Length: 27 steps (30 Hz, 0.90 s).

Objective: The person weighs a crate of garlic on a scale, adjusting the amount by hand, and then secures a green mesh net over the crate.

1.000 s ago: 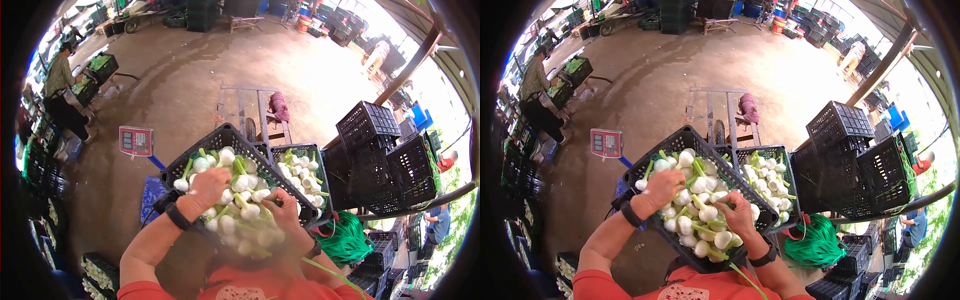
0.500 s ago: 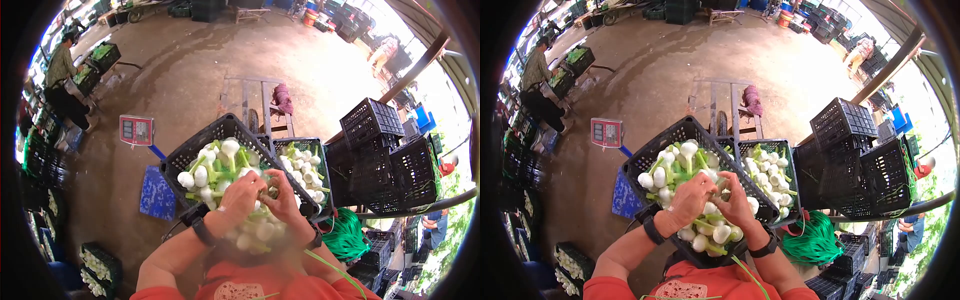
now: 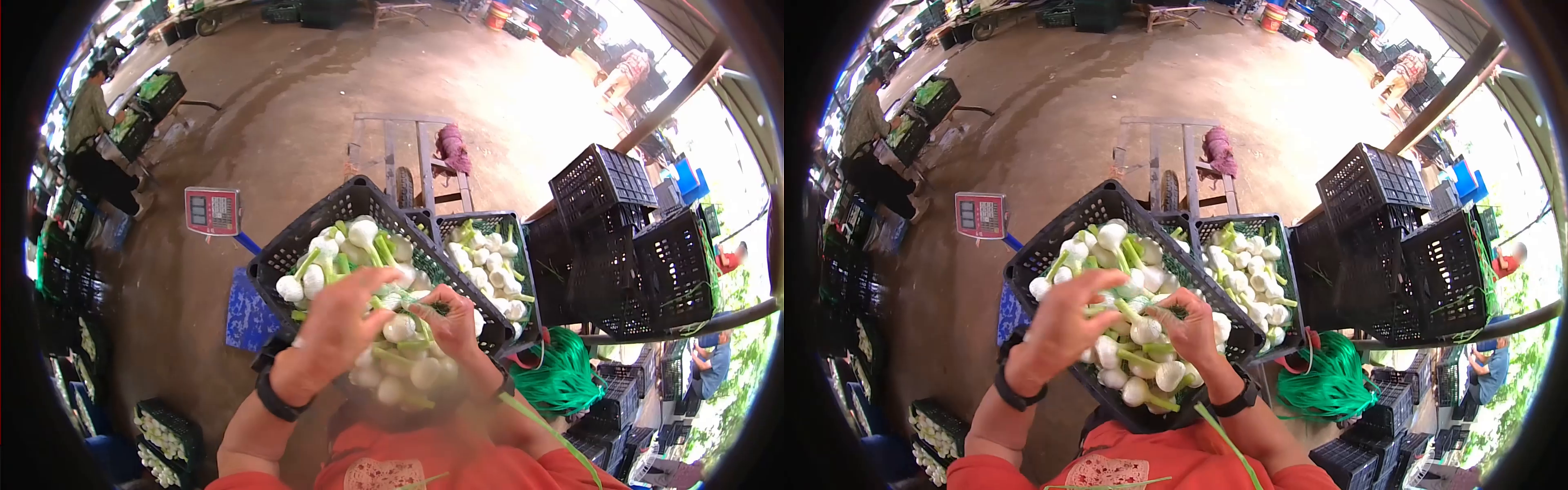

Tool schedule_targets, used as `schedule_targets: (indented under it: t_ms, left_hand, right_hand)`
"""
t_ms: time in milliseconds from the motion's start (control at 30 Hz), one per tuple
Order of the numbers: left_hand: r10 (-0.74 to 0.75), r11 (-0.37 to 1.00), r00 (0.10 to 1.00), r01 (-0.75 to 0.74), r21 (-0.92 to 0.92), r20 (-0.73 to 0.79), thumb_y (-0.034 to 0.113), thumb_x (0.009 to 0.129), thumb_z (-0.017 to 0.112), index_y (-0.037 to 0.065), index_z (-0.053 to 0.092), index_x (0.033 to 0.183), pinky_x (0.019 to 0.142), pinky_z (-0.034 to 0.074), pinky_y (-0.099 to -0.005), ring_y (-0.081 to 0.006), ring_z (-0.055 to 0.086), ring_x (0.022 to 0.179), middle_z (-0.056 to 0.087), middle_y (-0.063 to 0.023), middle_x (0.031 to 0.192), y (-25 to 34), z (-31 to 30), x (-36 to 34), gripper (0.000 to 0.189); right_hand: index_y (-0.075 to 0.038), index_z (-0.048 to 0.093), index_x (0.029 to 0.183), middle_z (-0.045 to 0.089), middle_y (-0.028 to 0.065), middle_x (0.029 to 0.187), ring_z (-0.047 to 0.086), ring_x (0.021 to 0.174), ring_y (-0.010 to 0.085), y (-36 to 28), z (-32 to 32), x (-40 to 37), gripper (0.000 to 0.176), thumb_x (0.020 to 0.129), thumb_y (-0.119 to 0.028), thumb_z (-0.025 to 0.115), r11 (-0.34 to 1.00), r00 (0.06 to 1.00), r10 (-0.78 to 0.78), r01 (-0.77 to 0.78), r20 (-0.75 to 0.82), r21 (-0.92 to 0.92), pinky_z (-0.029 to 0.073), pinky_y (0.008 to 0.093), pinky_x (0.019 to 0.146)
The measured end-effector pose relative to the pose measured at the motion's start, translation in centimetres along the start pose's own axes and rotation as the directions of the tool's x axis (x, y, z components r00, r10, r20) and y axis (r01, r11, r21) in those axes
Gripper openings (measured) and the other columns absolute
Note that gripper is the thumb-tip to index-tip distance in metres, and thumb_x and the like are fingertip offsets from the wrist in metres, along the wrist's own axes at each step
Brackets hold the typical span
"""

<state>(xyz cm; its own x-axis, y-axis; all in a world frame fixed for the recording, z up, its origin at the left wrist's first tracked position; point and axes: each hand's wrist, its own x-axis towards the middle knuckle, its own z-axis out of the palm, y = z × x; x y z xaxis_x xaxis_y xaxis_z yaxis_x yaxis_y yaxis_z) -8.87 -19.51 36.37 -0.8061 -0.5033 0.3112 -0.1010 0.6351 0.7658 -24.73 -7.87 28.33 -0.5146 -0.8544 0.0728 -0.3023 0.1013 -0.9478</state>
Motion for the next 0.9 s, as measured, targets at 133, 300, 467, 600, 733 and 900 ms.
schedule_targets:
  t_ms: [133,300,467,600,733,900]
  left_hand:
    - [-0.036,0.996,0.989,0.024,0.084,0.144,0.008,0.066,0.077,0.007,0.056,0.115,0.07,0.049,-0.0332,-0.0214,0.057,0.08,0.051,-0.0103,0.096,-2.7,-0.4,-1.0,0.053]
    - [-0.185,0.983,0.983,0.185,0.024,-0.002,0.011,0.068,0.076,0.004,0.052,0.114,0.068,0.049,-0.0345,-0.0229,0.058,0.078,0.048,-0.0106,0.098,-1.4,5.3,-2.4,0.053]
    - [-0.246,0.967,0.966,0.25,0.048,-0.084,0.006,0.071,0.071,0.003,0.055,0.102,0.062,0.049,-0.0331,-0.0261,0.06,0.071,0.054,-0.0105,0.091,-2.2,8.3,-1.7,0.035]
    - [-0.29,0.951,0.948,0.27,-0.153,-0.134,-0.001,0.075,0.065,0.0,0.059,0.087,0.059,0.05,-0.0303,-0.0234,0.063,0.066,0.061,-0.0109,0.075,-3.3,7.0,-1.5,0.014]
    - [-0.393,0.886,0.918,0.391,-0.251,0.042,-0.001,0.08,0.063,-0.002,0.055,0.088,0.058,0.051,-0.028,-0.0186,0.066,0.068,0.063,-0.0111,0.076,-2.9,5.4,-0.9,0.012]
    - [-0.484,0.729,0.865,0.484,-0.484,0.134,-0.001,0.078,0.063,-0.001,0.048,0.084,0.056,0.05,-0.0289,-0.0208,0.066,0.063,0.062,-0.0123,0.074,-2.6,4.4,1.4,0.016]
  right_hand:
    - [-0.003,0.064,0.075,0.061,0.0034,0.071,0.055,0.067,0.0104,-2.6,-0.3,-0.3,0.011,0.076,-0.008,0.073,0.999,0.998,0.027,-0.024,-0.063,0.041,0.043,0.0263,0.062]
    - [-0.001,0.06,0.076,0.06,0.0033,0.071,0.052,0.068,0.0068,-2.8,0.4,-0.2,0.013,0.081,-0.009,0.069,0.971,0.982,0.182,-0.171,-0.057,0.168,0.043,0.0247,0.061]
    - [-0.002,0.053,0.088,0.055,0.0033,0.075,0.051,0.07,0.0109,-1.3,0.5,0.7,0.02,0.086,-0.018,0.066,0.993,0.993,0.117,-0.117,-0.008,0.01,0.044,0.0272,0.063]
    - [-0.004,0.05,0.108,0.052,0.0034,0.083,0.048,0.066,0.0119,-0.3,-0.2,0.4,0.042,0.081,-0.026,0.073,0.984,0.99,-0.091,0.106,0.107,-0.144,0.044,0.027,0.063]
    - [-0.006,0.047,0.123,0.054,0.0034,0.091,0.049,0.067,0.0096,-1.3,-0.7,0.8,0.065,0.07,-0.023,0.082,1.0,0.972,0.007,-0.013,0.233,0.026,0.044,0.0259,0.058]
    - [-0.005,0.045,0.127,0.058,0.0026,0.083,0.052,0.064,0.0085,-1.7,-0.6,1.2,0.072,0.067,-0.018,0.084,0.994,0.921,-0.104,0.085,0.375,0.069,0.045,0.0264,0.054]
